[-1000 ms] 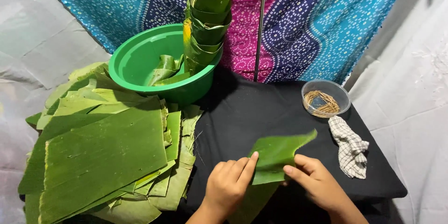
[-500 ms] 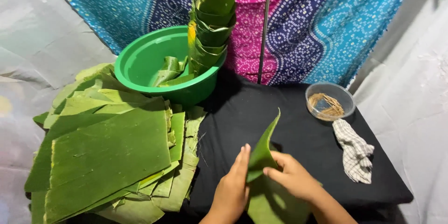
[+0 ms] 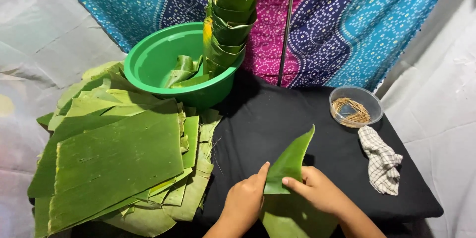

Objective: Folding banana leaves into cones and securing them with small wooden pins

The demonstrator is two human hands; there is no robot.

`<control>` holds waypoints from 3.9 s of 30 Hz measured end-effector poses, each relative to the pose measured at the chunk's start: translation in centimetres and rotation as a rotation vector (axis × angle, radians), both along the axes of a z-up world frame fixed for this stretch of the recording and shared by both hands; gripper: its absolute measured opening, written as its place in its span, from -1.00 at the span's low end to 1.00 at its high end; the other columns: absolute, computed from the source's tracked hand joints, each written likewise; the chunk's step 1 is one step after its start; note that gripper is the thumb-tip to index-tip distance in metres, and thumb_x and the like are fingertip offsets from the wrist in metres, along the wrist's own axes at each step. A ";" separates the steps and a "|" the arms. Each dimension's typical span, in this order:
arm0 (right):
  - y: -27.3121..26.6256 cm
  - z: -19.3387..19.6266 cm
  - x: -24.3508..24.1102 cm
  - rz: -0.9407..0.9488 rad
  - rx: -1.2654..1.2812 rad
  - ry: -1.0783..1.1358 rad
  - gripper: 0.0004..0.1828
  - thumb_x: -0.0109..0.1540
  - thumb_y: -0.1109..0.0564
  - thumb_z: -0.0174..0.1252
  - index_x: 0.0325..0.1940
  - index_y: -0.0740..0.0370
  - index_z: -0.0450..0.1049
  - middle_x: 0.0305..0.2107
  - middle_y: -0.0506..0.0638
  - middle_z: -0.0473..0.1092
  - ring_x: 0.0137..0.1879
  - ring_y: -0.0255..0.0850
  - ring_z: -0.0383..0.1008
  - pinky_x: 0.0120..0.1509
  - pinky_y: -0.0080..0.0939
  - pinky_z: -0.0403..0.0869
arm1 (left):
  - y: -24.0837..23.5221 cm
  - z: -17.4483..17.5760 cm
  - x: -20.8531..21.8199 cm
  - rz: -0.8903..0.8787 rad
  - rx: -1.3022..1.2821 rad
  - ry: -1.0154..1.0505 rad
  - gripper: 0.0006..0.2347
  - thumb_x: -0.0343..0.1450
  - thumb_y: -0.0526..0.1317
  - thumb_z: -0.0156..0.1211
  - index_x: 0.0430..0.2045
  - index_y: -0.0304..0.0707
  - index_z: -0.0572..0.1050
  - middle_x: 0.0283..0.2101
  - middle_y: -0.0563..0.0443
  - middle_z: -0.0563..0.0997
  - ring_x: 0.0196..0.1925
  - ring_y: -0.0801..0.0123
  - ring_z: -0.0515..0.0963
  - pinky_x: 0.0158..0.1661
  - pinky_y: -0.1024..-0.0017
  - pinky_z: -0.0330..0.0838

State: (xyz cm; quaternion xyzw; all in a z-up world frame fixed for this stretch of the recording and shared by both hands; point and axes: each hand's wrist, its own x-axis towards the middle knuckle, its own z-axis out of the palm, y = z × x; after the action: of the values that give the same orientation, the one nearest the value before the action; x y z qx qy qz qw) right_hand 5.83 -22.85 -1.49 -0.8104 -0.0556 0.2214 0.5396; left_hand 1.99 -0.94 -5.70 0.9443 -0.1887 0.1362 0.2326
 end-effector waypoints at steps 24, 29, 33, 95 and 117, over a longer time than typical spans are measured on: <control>-2.0 0.9 -0.6 0.123 -0.073 -0.077 -0.67 0.08 0.13 0.39 -0.09 0.25 0.69 -0.39 -0.06 0.70 -0.37 -0.33 0.60 -0.22 -0.36 0.58 | 0.7 4.4 -1.3 -0.141 -0.772 0.513 -0.25 0.19 -0.50 0.07 0.39 -0.13 0.18 0.28 -0.21 0.54 0.22 0.19 0.61 0.09 0.45 0.47; -0.9 2.4 -1.4 0.234 -0.040 -0.310 -0.62 0.06 0.05 0.32 -0.09 0.27 0.61 -0.26 0.00 0.65 -0.25 -0.22 0.63 -0.14 -0.28 0.58 | 1.1 4.8 -1.6 -0.181 -0.626 0.431 -0.31 0.27 -0.46 0.13 0.40 -0.17 0.16 0.27 -0.24 0.53 0.18 0.10 0.62 0.08 0.33 0.49; -2.7 -2.5 0.0 -0.216 0.231 0.056 -0.32 0.14 -0.14 0.15 0.16 0.44 0.44 -0.09 0.20 0.56 -0.07 -0.11 0.57 0.04 -0.13 0.56 | 0.9 3.6 -1.8 -0.168 -0.188 -0.024 -0.41 0.33 -0.43 0.07 0.35 -0.24 0.22 0.35 -0.13 0.44 0.23 0.18 0.59 -0.03 0.38 0.54; 0.0 8.6 -3.3 0.366 -0.277 -1.345 -0.77 0.03 0.11 0.30 -0.26 0.14 0.53 -0.21 -0.02 0.50 -0.14 -0.10 0.48 0.13 0.05 0.36 | 2.7 5.7 -0.4 -0.291 -0.049 -0.475 -0.71 0.36 -0.30 0.22 -0.02 -0.23 0.50 -0.05 -0.01 0.60 -0.12 0.24 0.64 -0.11 0.32 0.50; -4.2 8.0 -4.5 0.076 0.981 0.482 -0.34 0.30 0.10 -0.26 0.45 0.49 -0.01 0.01 0.65 0.48 -0.01 0.27 0.66 0.05 0.06 0.61 | 6.0 7.7 2.3 -0.168 0.269 -0.899 -0.65 0.32 -0.33 0.38 -0.07 0.17 0.51 -0.06 0.04 0.58 -0.24 0.25 0.55 -0.32 0.33 0.47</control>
State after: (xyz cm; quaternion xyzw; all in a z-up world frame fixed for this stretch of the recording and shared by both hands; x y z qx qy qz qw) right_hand 1.29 -27.06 6.55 -0.3874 -0.0565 0.3681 0.8434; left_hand 4.33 5.05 1.99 0.7950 -0.3621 0.4865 0.0138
